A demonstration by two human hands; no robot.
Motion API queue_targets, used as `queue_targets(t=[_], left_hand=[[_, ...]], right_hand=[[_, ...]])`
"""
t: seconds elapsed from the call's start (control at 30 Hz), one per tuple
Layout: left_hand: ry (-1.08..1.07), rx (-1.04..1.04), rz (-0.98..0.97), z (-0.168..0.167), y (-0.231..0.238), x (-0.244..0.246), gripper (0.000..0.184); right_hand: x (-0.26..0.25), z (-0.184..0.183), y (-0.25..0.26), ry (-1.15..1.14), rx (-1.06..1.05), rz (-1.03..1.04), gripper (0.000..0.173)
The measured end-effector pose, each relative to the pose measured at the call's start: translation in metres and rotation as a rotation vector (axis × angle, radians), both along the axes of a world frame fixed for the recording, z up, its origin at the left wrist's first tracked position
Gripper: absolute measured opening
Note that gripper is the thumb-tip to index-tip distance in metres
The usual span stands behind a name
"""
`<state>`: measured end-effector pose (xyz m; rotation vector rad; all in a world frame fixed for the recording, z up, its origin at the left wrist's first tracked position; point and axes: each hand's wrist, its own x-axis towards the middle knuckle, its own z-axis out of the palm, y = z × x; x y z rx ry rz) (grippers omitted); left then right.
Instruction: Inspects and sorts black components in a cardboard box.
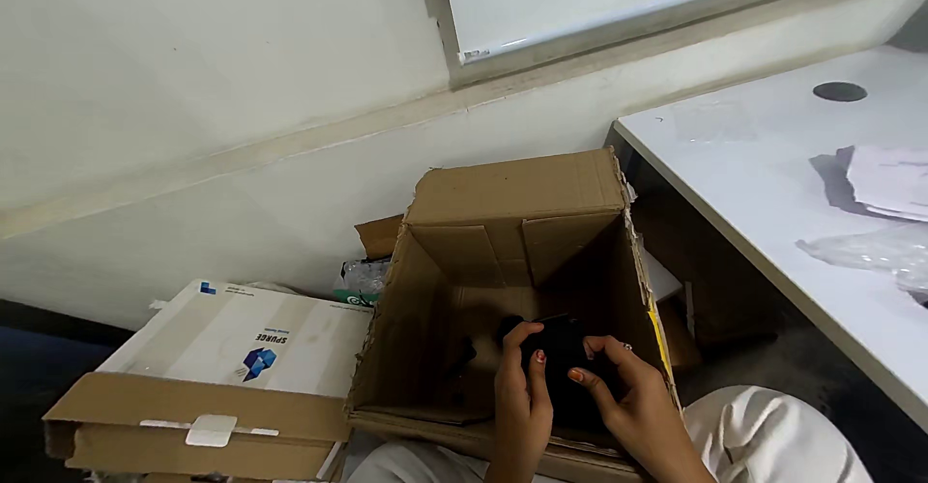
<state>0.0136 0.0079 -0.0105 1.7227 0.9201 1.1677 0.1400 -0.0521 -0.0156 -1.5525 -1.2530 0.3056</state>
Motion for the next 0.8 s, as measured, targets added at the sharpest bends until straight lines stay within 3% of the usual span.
queue_targets(t=[0.37, 0.6, 0.8], left_hand=[[-0.030, -0.187, -0.080, 0.008, 0.004, -0.005, 0.033], [-0.145, -0.446, -0.140, 0.016, 0.007, -0.009, 0.032], [-0.206, -0.459, -0.086, 0.018, 0.007, -0.007, 0.023]], right_hand=[[-0.003, 0.001, 0.000, -0.203, 0.041, -0.136, 0.020], [-0.002, 0.000, 0.000, -0.172, 0.084, -0.142, 0.016], [-0.002, 0.001, 0.001, -0.103, 0.185, -0.080, 0.017]])
